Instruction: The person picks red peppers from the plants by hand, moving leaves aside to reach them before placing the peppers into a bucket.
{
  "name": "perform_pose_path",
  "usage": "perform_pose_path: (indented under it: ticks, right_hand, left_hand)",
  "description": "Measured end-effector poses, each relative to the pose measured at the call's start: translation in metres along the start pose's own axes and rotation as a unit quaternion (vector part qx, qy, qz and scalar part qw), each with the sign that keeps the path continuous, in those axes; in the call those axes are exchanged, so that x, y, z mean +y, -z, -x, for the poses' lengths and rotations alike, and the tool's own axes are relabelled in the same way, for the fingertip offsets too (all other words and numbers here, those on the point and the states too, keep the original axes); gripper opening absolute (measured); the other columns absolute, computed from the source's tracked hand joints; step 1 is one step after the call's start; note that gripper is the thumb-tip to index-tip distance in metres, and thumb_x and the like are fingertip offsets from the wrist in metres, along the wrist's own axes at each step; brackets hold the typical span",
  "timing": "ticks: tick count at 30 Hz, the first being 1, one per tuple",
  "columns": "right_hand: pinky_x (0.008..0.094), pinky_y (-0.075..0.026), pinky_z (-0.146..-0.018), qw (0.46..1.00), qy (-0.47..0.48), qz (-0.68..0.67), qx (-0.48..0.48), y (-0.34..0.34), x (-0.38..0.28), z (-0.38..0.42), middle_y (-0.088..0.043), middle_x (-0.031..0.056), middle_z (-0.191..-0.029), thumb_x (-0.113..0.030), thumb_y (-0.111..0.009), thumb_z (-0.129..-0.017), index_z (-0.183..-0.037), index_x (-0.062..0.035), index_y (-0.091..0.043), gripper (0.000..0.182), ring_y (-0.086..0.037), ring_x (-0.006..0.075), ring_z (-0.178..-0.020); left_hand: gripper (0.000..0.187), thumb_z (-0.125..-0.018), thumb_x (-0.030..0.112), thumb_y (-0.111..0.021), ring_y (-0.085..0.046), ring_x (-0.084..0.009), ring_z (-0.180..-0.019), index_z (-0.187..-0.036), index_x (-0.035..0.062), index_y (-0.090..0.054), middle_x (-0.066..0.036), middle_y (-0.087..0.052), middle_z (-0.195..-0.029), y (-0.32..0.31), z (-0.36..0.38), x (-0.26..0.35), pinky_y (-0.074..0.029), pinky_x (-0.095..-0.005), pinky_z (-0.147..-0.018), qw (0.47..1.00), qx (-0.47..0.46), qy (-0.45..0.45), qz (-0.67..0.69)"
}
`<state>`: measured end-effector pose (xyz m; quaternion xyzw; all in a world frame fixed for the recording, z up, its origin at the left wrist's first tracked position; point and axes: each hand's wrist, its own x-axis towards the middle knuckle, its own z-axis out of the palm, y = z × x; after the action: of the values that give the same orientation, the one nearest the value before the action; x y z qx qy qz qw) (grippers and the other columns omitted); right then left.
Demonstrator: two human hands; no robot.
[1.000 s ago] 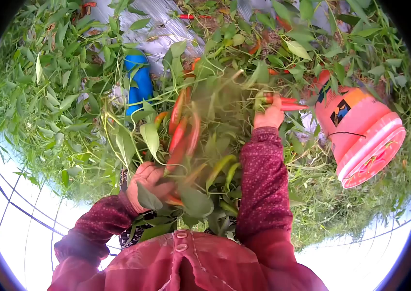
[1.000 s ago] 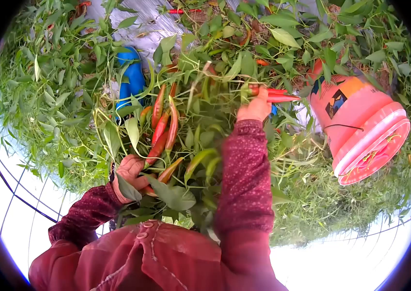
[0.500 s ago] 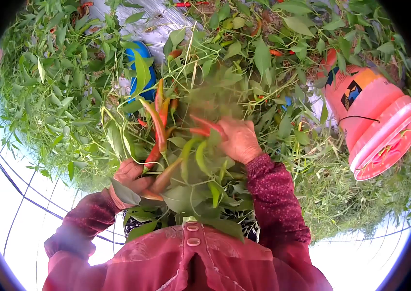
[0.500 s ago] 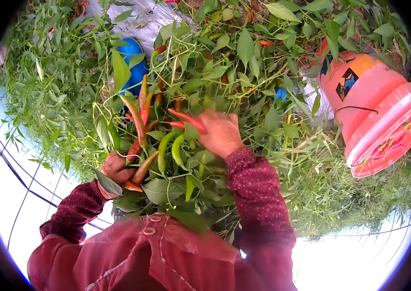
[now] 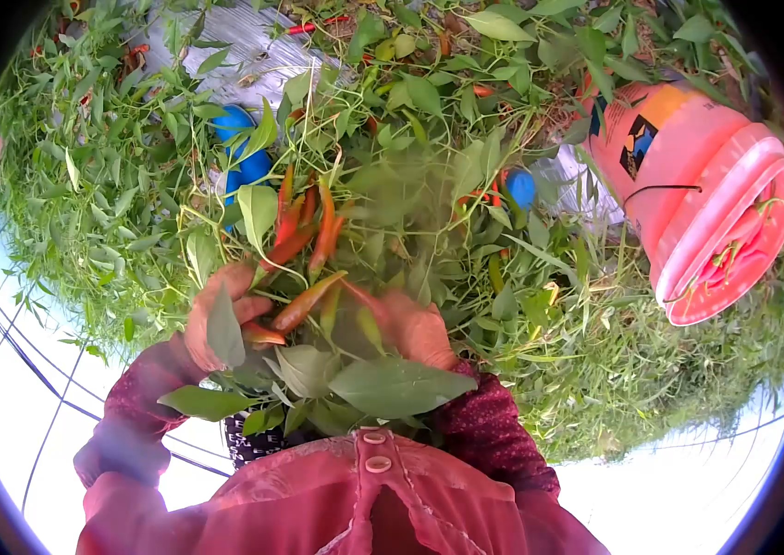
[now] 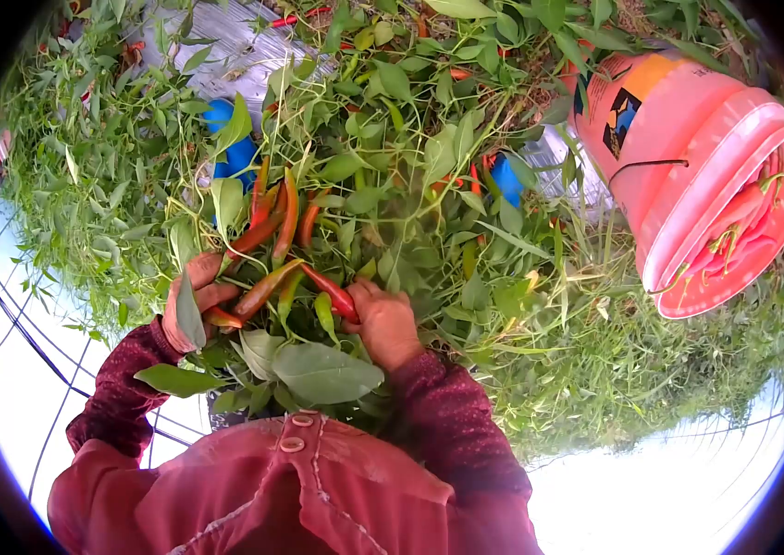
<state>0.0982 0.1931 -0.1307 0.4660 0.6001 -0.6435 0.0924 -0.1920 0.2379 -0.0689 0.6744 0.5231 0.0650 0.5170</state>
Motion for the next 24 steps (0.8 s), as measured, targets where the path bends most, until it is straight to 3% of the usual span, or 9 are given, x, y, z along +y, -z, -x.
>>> perform_pose_path:
  ticks: [1, 2, 3, 5, 7, 11, 13, 15, 24]
  right_hand:
    - [0.0378, -0.041, -0.074, 0.999, 0.017, -0.007, 0.046, -0.01, 0.01, 0.002, -0.058, 0.0115, -0.104, -0.014, -0.066, -0.068, -0.103, -0.0088, -0.052, 0.038, -0.059, 0.0282, -0.086]
    - [0.0392, -0.042, -0.075, 0.968, -0.046, -0.244, 0.014, -0.02, 0.02, -0.003, -0.057, 0.0137, -0.105, -0.013, -0.06, -0.073, -0.102, -0.007, -0.051, 0.031, -0.058, 0.0306, -0.088]
    - [0.0392, -0.042, -0.075, 0.969, -0.039, -0.244, 0.018, -0.021, 0.027, 0.0, -0.057, 0.0137, -0.105, -0.013, -0.06, -0.073, -0.102, -0.007, -0.051, 0.031, -0.058, 0.0306, -0.088]
    - [0.039, -0.043, -0.078, 0.995, -0.043, -0.086, 0.004, 0.003, 0.031, -0.021, -0.056, 0.0165, -0.104, -0.009, -0.057, -0.075, -0.107, -0.0054, -0.05, 0.032, -0.056, 0.0342, -0.091]
    - [0.037, -0.046, -0.077, 0.988, -0.011, -0.147, 0.055, 0.0, 0.058, -0.04, -0.059, 0.0116, -0.103, -0.004, -0.057, -0.076, -0.112, -0.0038, -0.049, 0.037, -0.059, 0.0316, -0.087]
    - [0.0313, -0.049, -0.066, 0.933, 0.075, -0.238, 0.26, 0.023, 0.079, -0.064, -0.061, 0.0075, -0.088, -0.004, -0.058, -0.08, -0.112, -0.0012, -0.052, 0.033, -0.06, 0.0197, -0.074]
    - [0.0298, -0.049, -0.063, 0.911, 0.103, -0.258, 0.305, 0.041, 0.079, -0.064, -0.061, 0.0065, -0.085, -0.004, -0.058, -0.08, -0.112, -0.0005, -0.052, 0.033, -0.06, 0.0167, -0.071]
    - [0.0281, -0.049, -0.073, 0.714, -0.196, -0.636, 0.219, 0.071, 0.066, -0.059, -0.059, 0.0057, -0.096, -0.004, -0.06, -0.078, -0.113, -0.0024, -0.051, 0.036, -0.057, 0.0157, -0.082]
    - [0.0292, -0.048, -0.074, 0.759, -0.003, -0.505, 0.412, 0.162, -0.013, -0.018, -0.061, 0.0109, -0.099, -0.005, -0.055, -0.083, -0.109, -0.0018, -0.049, 0.027, -0.06, 0.0171, -0.083]
  left_hand:
    - [0.042, -0.058, 0.028, -0.08, -0.055, -0.0389, -0.084, -0.084, 0.0019, -0.06, -0.02, -0.057, -0.092, 0.001, -0.011, 0.009, -0.042, -0.0478, -0.075, 1.0, 0.001, -0.005, -0.001]
    - [0.041, -0.057, 0.024, -0.08, -0.055, -0.0383, -0.086, -0.085, 0.0015, -0.06, -0.02, -0.057, -0.093, 0.0, -0.026, 0.025, -0.044, -0.047, -0.075, 0.919, 0.037, 0.28, 0.275]
    - [0.041, -0.056, 0.02, -0.081, -0.055, -0.0376, -0.088, -0.085, 0.001, -0.06, -0.019, -0.057, -0.095, 0.003, -0.035, 0.034, -0.045, -0.0462, -0.075, 0.69, 0.071, 0.515, 0.503]
    - [0.033, -0.07, 0.012, -0.069, -0.056, -0.0323, -0.092, -0.1, 0.0024, -0.058, -0.015, -0.057, -0.102, -0.031, -0.016, -0.009, -0.048, -0.0438, -0.078, 0.95, 0.064, 0.247, 0.181]
    - [0.035, -0.075, 0.012, -0.064, -0.056, -0.0338, -0.095, -0.108, 0.0053, -0.053, -0.016, -0.055, -0.106, -0.02, -0.044, -0.013, -0.048, -0.0435, -0.08, 0.983, 0.04, 0.172, 0.04]
    - [0.043, -0.07, 0.016, -0.064, -0.047, -0.0323, -0.111, -0.112, 0.0124, -0.058, -0.014, -0.052, -0.114, -0.066, -0.078, -0.072, -0.04, -0.0417, -0.091, 0.987, 0.01, 0.132, 0.096]
    - [0.027, -0.075, 0.019, -0.053, -0.046, -0.0276, -0.107, -0.1, 0.0093, -0.058, -0.012, -0.053, -0.107, -0.033, -0.129, -0.03, -0.036, -0.0409, -0.092, 0.973, -0.029, 0.109, -0.199]
    - [0.028, -0.073, 0.019, -0.056, -0.045, -0.0302, -0.108, -0.099, 0.0078, -0.058, -0.017, -0.05, -0.109, -0.062, -0.134, -0.073, -0.037, -0.0405, -0.09, 0.95, -0.037, 0.147, -0.273]
    - [0.04, -0.076, 0.011, -0.056, -0.056, -0.0284, -0.096, -0.116, 0.0089, -0.051, -0.013, -0.057, -0.1, 0.022, -0.163, 0.022, -0.044, -0.039, -0.083, 0.948, 0.172, 0.164, -0.214]
